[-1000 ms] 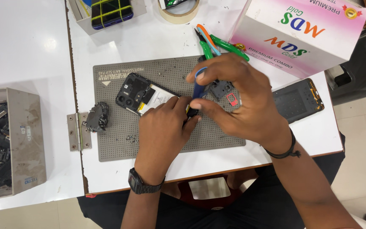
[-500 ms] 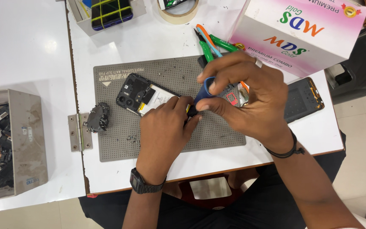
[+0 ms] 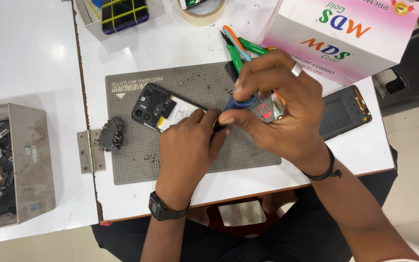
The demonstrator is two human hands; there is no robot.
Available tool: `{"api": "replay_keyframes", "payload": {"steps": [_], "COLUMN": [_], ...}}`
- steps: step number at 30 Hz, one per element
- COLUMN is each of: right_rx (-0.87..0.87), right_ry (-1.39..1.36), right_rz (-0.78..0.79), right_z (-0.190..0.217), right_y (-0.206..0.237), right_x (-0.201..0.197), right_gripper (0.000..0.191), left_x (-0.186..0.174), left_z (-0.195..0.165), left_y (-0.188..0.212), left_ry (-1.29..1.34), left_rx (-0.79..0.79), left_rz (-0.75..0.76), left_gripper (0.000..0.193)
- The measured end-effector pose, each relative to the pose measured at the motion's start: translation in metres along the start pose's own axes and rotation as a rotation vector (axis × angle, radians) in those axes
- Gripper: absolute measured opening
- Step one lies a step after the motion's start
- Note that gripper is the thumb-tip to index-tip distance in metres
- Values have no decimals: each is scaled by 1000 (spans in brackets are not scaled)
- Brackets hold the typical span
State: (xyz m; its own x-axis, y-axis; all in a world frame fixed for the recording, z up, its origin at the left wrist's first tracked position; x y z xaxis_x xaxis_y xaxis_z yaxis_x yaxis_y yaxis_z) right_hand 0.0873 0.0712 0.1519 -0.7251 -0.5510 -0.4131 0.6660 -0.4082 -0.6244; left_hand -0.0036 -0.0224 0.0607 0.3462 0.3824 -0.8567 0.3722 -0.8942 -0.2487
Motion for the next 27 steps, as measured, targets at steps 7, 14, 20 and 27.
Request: {"api": "replay_keyframes", "payload": {"steps": [7, 14, 20, 27], "right_rx": [-4, -50, -66, -83], "right_ry": [-101, -161, -182, -135], "right_rz": [93, 45, -19, -53], "right_z": [7, 6, 8, 12], "right_y": [2, 6, 5, 11], "right_x": [6, 2, -16, -24], "right_gripper": [22, 26, 31, 32], "left_x": [2, -1, 0, 7], "left_z": [2, -3, -5, -9], "left_y": [2, 1, 1, -2], "left_ry": [-38, -12, -24, -70], "left_rx": [3, 8, -21, -17], "left_rz": [-3, -47, -15, -50], "left_gripper": [19, 18, 17, 14]}}
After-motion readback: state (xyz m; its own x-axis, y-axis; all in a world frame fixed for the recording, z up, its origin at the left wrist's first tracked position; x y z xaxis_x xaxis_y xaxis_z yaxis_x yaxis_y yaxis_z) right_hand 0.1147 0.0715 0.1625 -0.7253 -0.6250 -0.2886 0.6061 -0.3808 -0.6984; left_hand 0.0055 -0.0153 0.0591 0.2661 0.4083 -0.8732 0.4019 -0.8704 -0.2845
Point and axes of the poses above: each hand's wrist, its own y-axis away from the middle knuckle, its own x-axis out of the palm, z = x × y, the point moved 10 cm from there along -y, towards the middle knuckle, and after that the axes turned 2 degrees about x, right-handed, at the moved point
